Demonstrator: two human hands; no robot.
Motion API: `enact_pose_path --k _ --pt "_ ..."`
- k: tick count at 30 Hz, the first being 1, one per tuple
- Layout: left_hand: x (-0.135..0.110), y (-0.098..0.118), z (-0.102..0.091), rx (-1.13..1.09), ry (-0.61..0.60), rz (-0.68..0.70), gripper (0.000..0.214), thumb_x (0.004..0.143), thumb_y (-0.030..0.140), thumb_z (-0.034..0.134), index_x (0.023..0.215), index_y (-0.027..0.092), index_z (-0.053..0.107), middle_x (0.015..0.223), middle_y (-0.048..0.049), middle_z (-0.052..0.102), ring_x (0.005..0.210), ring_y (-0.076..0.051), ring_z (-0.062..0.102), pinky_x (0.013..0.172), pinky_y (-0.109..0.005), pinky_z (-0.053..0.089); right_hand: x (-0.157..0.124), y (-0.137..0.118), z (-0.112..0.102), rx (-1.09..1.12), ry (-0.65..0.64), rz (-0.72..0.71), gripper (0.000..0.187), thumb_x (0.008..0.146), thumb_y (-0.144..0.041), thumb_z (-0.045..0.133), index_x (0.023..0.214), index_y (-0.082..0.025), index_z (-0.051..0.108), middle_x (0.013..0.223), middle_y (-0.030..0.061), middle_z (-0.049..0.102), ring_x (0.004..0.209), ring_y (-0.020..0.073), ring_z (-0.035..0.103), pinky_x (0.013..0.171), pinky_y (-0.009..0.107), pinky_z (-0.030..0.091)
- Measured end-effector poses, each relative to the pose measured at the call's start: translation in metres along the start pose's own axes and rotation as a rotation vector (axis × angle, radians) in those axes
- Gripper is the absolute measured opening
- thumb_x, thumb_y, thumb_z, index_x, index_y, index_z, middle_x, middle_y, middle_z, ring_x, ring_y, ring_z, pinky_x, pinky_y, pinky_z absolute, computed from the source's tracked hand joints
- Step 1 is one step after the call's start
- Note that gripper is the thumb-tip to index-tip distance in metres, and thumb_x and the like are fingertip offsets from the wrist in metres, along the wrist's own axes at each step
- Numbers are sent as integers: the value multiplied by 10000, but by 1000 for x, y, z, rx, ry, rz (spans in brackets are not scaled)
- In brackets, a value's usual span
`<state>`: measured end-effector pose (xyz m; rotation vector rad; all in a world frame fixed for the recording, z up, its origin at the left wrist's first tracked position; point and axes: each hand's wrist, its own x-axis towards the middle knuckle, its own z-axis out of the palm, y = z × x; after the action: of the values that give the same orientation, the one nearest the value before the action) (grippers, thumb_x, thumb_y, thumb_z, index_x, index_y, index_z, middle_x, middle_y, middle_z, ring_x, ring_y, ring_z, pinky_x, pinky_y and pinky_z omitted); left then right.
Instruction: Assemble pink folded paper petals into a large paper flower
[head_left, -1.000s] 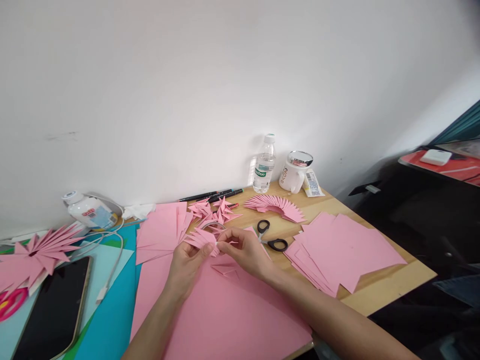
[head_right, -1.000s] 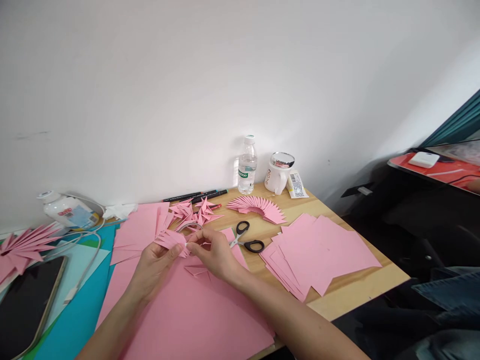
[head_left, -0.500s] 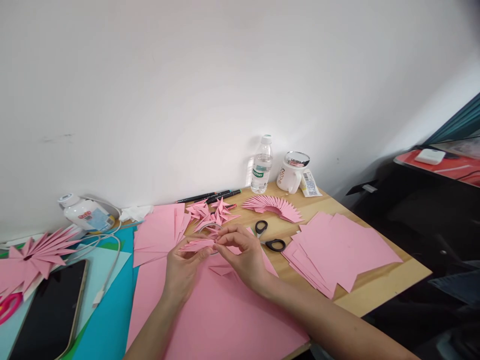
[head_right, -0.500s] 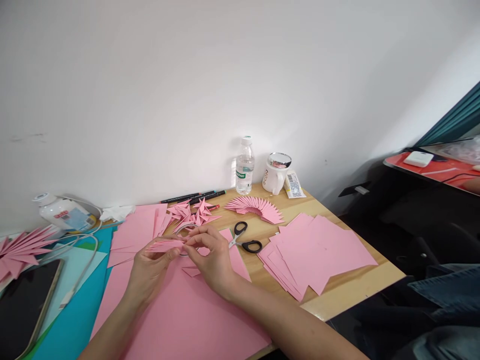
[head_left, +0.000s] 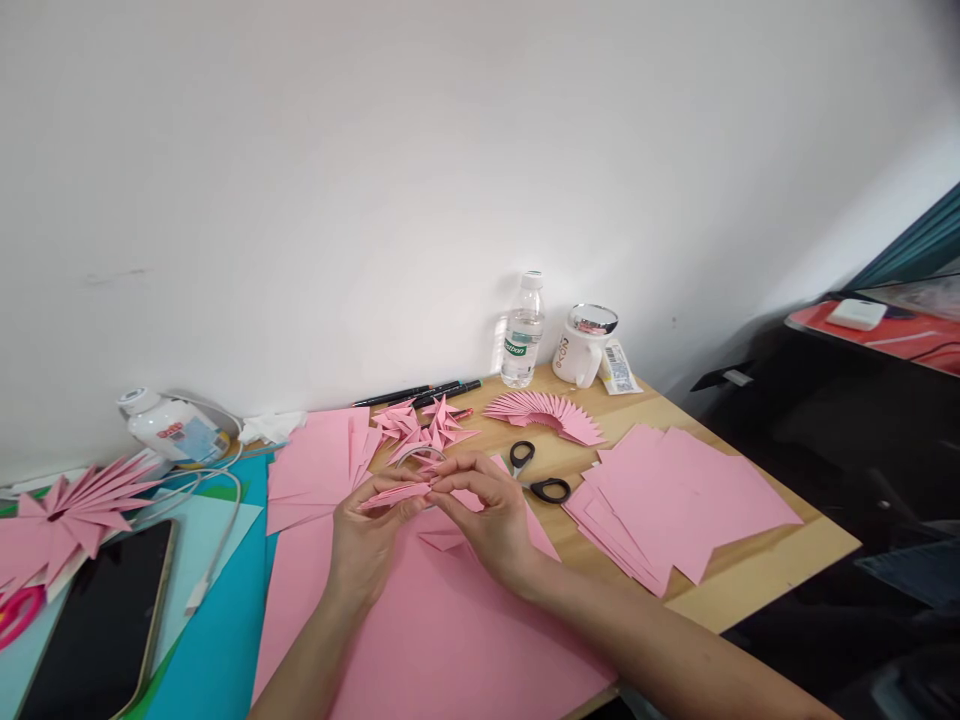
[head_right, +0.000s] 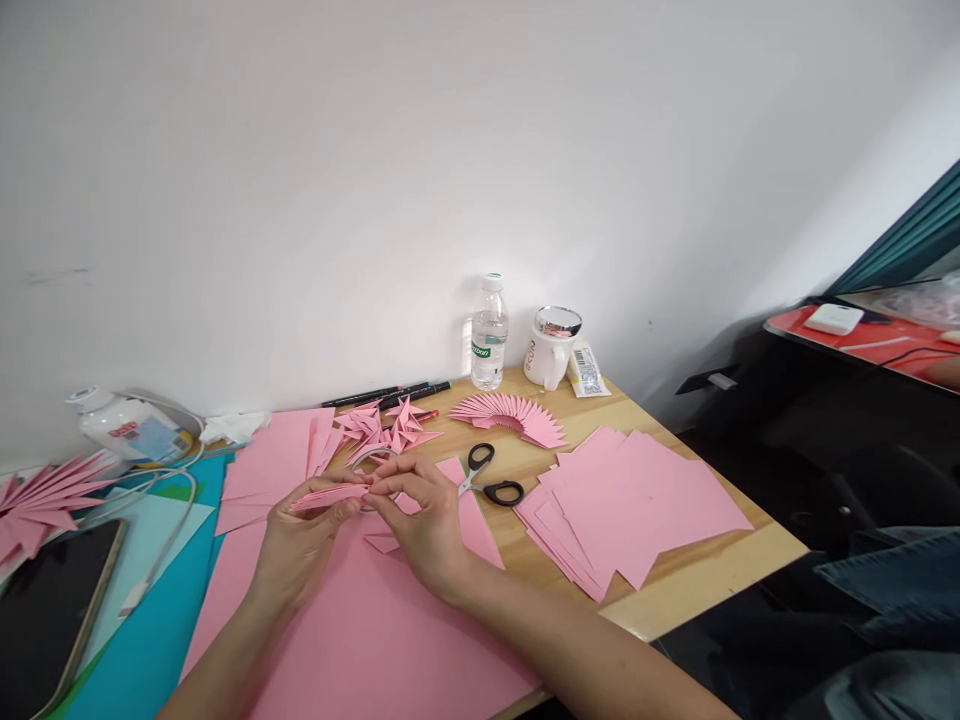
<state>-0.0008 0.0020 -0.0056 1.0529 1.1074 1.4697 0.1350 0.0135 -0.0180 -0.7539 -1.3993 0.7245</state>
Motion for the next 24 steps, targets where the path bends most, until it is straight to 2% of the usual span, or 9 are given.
enact_pose_path --k 5,10,13,16,19,24 --pt "1 -2 -1 12 20 3 196 492 198 828 629 176 689 860 -65 659 952 -275 601 777 -357 502 3 -2 -3 -19 -71 36 73 749 -152 661 705 -210 666 838 35 616 817 160 607 764 309 492" --pt "1 2 1 57 28 -32 229 492 218 822 685 169 707 837 -73 681 941 -269 605 791 -352 495 12 -4 -12 -118 -275 116 67 757 -176 641 695 -192 622 903 41 575 874 156 577 805 307 471" --pt "1 5 3 82 48 -66 244 506 229 812 718 166 708 816 -69 689 879 -243 618 767 -337 498 13 -1 -13 -140 -318 170 67 768 -186 625 701 -191 628 905 45 587 882 159 581 811 307 468" --pt "2 6 6 114 54 -21 170 532 248 795 584 157 662 711 -56 662 775 -206 612 722 -319 503 12 5 -12 -124 -319 205 81 770 -189 623 694 -192 653 910 53 613 889 168 595 807 312 471" --pt "2 6 7 120 66 7 243 533 266 796 482 158 584 614 -28 604 703 -172 586 680 -292 504 14 7 -12 -91 -360 231 120 771 -176 606 673 -191 674 925 52 638 899 171 607 793 302 479" --pt "1 5 7 89 65 -131 244 581 338 779 703 149 686 767 -60 671 753 -188 616 667 -301 522 19 4 -15 -108 -366 317 160 729 -115 584 615 -176 678 929 61 665 900 187 625 765 295 493"
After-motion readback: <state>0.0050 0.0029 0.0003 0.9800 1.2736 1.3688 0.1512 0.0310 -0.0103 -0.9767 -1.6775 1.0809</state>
